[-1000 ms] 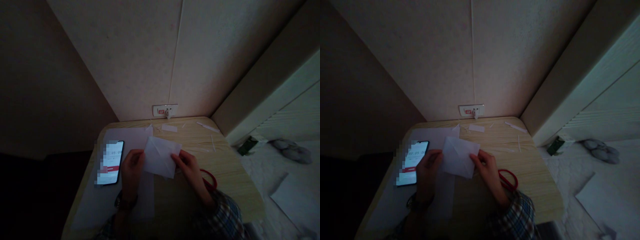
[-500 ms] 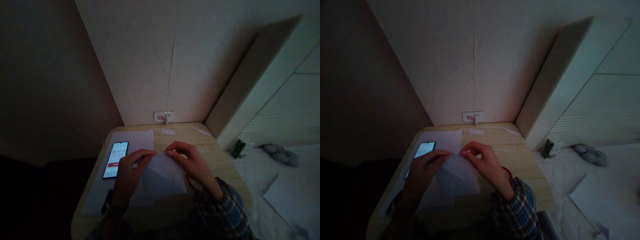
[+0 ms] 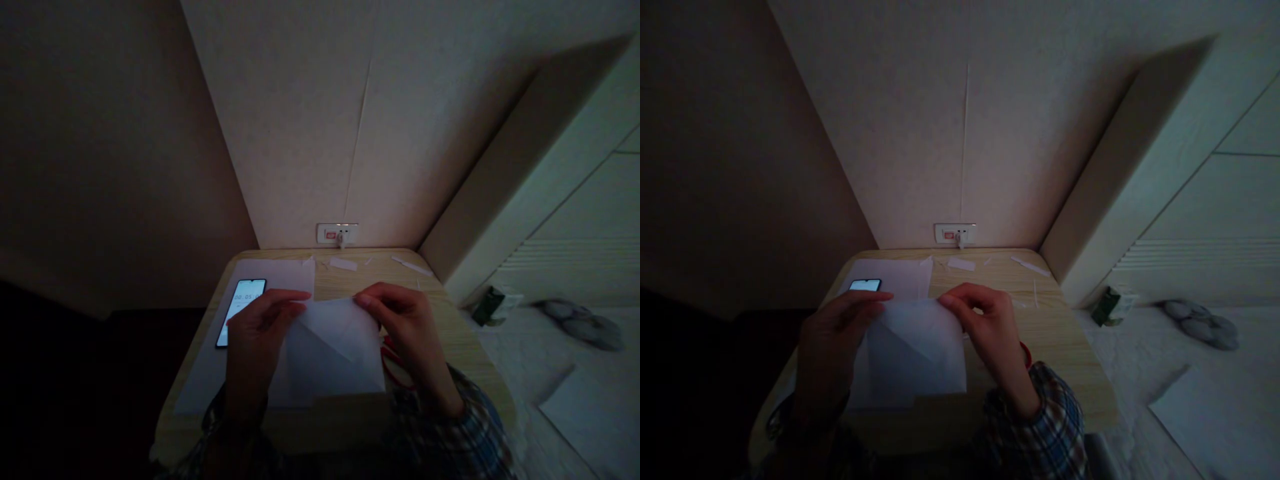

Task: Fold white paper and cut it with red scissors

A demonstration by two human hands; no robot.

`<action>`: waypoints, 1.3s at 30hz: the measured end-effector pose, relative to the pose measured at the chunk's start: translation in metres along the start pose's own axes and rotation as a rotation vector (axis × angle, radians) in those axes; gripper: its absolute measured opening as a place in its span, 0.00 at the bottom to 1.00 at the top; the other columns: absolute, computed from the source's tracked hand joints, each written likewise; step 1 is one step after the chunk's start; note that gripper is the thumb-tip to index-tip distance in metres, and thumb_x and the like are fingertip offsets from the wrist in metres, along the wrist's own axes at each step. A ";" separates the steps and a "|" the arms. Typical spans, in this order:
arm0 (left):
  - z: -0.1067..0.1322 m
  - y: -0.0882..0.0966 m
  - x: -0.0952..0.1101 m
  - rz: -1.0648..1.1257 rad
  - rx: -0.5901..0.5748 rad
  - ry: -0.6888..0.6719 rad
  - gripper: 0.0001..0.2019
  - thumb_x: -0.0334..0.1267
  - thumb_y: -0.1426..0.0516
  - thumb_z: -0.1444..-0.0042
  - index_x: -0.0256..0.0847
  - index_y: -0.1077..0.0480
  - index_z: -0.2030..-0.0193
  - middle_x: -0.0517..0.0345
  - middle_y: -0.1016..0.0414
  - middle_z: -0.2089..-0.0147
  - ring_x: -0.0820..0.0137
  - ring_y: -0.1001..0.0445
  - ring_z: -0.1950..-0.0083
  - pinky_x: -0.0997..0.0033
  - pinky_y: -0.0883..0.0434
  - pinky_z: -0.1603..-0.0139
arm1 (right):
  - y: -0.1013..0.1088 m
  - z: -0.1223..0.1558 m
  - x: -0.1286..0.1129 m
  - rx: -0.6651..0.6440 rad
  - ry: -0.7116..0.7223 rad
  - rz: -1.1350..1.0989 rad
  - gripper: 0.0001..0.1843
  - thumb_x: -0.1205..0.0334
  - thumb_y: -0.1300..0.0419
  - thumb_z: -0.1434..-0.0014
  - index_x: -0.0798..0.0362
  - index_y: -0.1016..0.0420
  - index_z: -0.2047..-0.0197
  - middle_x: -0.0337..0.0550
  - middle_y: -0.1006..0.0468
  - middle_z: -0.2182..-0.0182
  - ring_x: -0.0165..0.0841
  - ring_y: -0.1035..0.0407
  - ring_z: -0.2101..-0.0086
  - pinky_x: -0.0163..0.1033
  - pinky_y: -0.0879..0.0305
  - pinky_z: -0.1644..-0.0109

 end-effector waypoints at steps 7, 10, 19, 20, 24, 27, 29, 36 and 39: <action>0.013 -0.017 -0.016 0.257 -0.171 0.344 0.12 0.37 0.35 0.62 0.38 0.27 0.68 0.60 0.23 0.75 0.70 0.27 0.75 0.75 0.31 0.77 | 0.000 0.003 -0.004 0.120 0.017 0.040 0.11 0.58 0.39 0.48 0.54 0.26 0.78 0.36 0.29 0.82 0.29 0.37 0.79 0.32 0.44 0.78; 0.008 -0.016 -0.015 0.238 -0.094 0.266 0.08 0.37 0.37 0.59 0.38 0.27 0.71 0.61 0.24 0.76 0.72 0.27 0.76 0.77 0.32 0.77 | 0.007 0.004 -0.002 0.059 0.077 0.139 0.18 0.56 0.48 0.40 0.54 0.28 0.78 0.37 0.31 0.83 0.30 0.35 0.78 0.33 0.40 0.75; 0.001 0.002 0.000 0.133 0.252 0.012 0.30 0.37 0.36 0.58 0.47 0.35 0.45 0.61 0.22 0.69 0.71 0.26 0.74 0.76 0.29 0.76 | 0.062 0.050 0.095 -0.225 0.000 0.975 0.08 0.60 0.44 0.43 0.53 0.25 0.65 0.49 0.24 0.66 0.40 0.29 0.64 0.44 0.33 0.59; 0.002 0.004 0.001 0.112 0.271 -0.021 0.33 0.36 0.36 0.58 0.49 0.38 0.42 0.61 0.22 0.68 0.70 0.25 0.72 0.75 0.28 0.75 | 0.063 0.054 0.102 -0.232 0.017 1.021 0.07 0.61 0.43 0.44 0.54 0.26 0.65 0.49 0.24 0.66 0.40 0.29 0.64 0.44 0.33 0.58; 0.003 0.009 0.004 -0.015 0.293 -0.148 0.16 0.38 0.37 0.55 0.48 0.26 0.56 0.62 0.22 0.63 0.68 0.25 0.61 0.69 0.28 0.58 | 0.057 0.061 0.116 -0.222 -0.001 1.088 0.07 0.67 0.42 0.48 0.56 0.27 0.63 0.50 0.25 0.65 0.41 0.29 0.63 0.43 0.32 0.60; 0.006 0.011 0.007 -0.073 0.288 -0.169 0.05 0.37 0.38 0.54 0.47 0.22 0.68 0.63 0.21 0.64 0.66 0.25 0.57 0.66 0.31 0.50 | 0.054 0.058 0.117 -0.192 -0.007 1.070 0.05 0.67 0.43 0.48 0.55 0.28 0.67 0.49 0.25 0.67 0.39 0.29 0.66 0.42 0.32 0.63; 0.008 0.011 0.009 -0.060 0.274 -0.138 0.06 0.38 0.38 0.54 0.47 0.22 0.67 0.63 0.21 0.63 0.65 0.25 0.57 0.64 0.31 0.50 | 0.056 0.055 0.114 -0.181 -0.008 1.024 0.03 0.64 0.43 0.48 0.54 0.29 0.69 0.48 0.25 0.70 0.38 0.30 0.69 0.42 0.33 0.65; 0.015 0.009 0.014 0.000 0.218 -0.046 0.15 0.38 0.35 0.60 0.49 0.24 0.62 0.62 0.23 0.55 0.63 0.28 0.52 0.62 0.33 0.47 | 0.051 0.054 0.071 -0.258 -0.202 0.210 0.09 0.62 0.39 0.50 0.52 0.29 0.63 0.46 0.24 0.64 0.38 0.28 0.63 0.44 0.31 0.59; 0.015 0.010 0.013 0.002 0.202 -0.023 0.15 0.38 0.35 0.60 0.49 0.24 0.61 0.63 0.24 0.55 0.63 0.28 0.52 0.63 0.32 0.48 | 0.036 0.050 0.054 -0.200 -0.174 -0.083 0.12 0.63 0.35 0.52 0.51 0.31 0.63 0.41 0.26 0.66 0.34 0.30 0.65 0.40 0.32 0.60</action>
Point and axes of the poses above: each hand's wrist, its own z-axis away from the middle knuckle, its own y-axis out of the back of the hand, x = y × z, the point moved 4 cm from there along -z, towards the middle knuckle
